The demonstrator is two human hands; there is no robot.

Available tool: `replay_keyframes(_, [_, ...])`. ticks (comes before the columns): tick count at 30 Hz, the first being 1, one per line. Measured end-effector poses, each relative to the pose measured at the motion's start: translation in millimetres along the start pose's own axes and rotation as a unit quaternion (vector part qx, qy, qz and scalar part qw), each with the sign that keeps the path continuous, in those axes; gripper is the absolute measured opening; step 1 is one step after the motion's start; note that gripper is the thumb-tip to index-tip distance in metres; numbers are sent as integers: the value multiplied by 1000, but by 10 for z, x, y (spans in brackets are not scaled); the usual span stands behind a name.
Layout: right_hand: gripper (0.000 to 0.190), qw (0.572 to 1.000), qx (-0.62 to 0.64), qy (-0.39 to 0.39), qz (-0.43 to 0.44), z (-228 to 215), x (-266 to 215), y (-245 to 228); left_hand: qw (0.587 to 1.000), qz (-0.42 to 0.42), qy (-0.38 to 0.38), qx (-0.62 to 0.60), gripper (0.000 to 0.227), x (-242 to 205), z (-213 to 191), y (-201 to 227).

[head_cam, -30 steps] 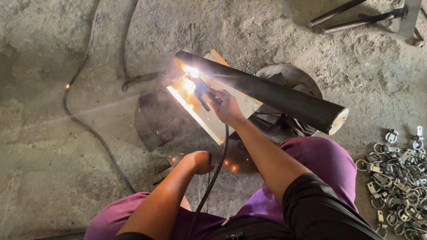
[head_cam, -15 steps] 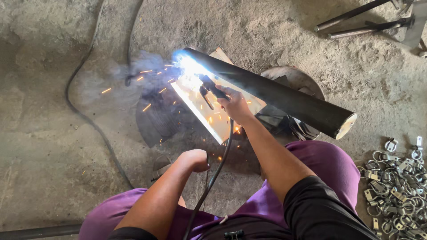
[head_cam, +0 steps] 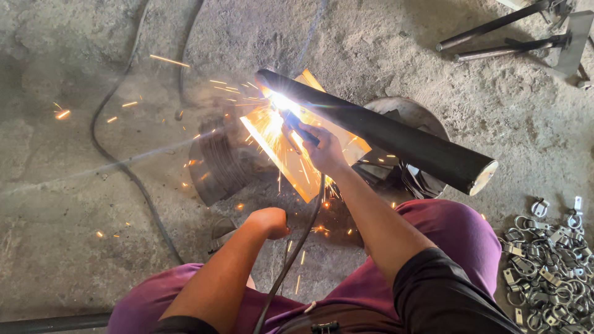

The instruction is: The person welds a metal pipe to a metal plate using a welding torch. They repeatedly reposition the pipe and plate, apply welds at multiple points, and adjust the workpiece orientation throughout the process.

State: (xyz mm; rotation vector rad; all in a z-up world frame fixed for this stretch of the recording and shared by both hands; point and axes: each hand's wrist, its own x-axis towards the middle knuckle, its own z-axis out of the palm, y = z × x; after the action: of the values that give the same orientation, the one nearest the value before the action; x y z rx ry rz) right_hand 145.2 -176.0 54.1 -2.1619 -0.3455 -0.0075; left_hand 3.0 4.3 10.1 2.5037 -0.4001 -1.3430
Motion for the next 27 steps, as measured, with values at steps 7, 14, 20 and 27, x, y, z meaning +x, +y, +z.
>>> replay_keyframes(7, [34,988,42,-47,142,-33,48,-52,1000,20,23,-6,36,96,92,-89])
replay_keyframes(14, [47,972,97,-57,207,-101,56,-216,999,32,23,23,37,212,176,-117])
replay_keyframes(20, [49,972,147,-49,178,-97,48,-186,1000,21,13,12,36,142,103,-93])
replay_keyframes(27, [47,977,153,-52,139,-85,40,-43,1000,14,7,5,36,99,54,-74])
